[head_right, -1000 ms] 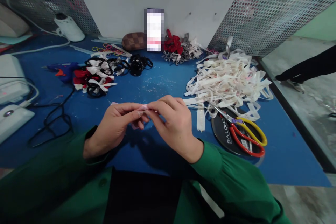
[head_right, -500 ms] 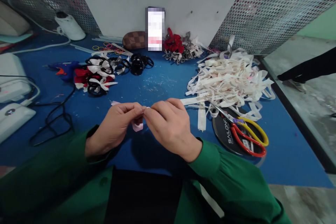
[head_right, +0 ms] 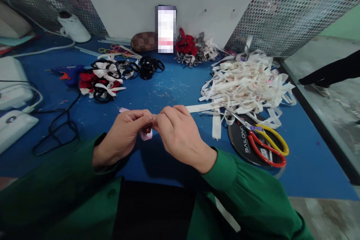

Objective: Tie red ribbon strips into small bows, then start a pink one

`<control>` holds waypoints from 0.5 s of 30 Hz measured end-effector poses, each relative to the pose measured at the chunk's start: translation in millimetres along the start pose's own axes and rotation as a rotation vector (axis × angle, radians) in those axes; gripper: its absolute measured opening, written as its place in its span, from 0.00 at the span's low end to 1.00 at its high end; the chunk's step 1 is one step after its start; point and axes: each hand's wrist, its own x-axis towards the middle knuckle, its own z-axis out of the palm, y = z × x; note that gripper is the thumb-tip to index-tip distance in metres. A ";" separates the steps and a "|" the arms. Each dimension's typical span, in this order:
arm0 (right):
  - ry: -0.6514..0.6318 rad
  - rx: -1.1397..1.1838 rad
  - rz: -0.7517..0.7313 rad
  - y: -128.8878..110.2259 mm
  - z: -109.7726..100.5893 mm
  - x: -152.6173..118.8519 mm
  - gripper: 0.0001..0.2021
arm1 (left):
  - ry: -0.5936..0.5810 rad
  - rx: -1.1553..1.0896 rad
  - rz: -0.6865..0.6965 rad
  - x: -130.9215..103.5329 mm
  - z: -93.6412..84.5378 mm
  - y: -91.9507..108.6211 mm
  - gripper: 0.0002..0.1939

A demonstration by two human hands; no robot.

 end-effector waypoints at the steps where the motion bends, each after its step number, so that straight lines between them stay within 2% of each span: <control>1: 0.023 0.013 0.010 0.1 0.8 -0.6 0.04 | -0.002 -0.010 0.004 0.1 -0.5 0.0 0.17; 4: 0.115 0.089 0.105 0.5 2.1 -2.4 0.01 | 0.005 0.021 0.033 -0.7 -1.9 1.3 0.17; 6: 0.144 0.123 0.155 0.8 2.1 -3.5 0.02 | 0.020 0.065 0.066 -1.9 -2.1 2.6 0.16; 12: 0.154 0.074 0.129 -0.5 3.4 -4.6 0.03 | 0.054 0.160 0.138 -3.8 -0.9 3.2 0.17; 15: 0.119 0.058 0.113 -2.0 3.6 -3.6 0.05 | 0.073 0.207 0.158 -3.4 -0.2 3.1 0.17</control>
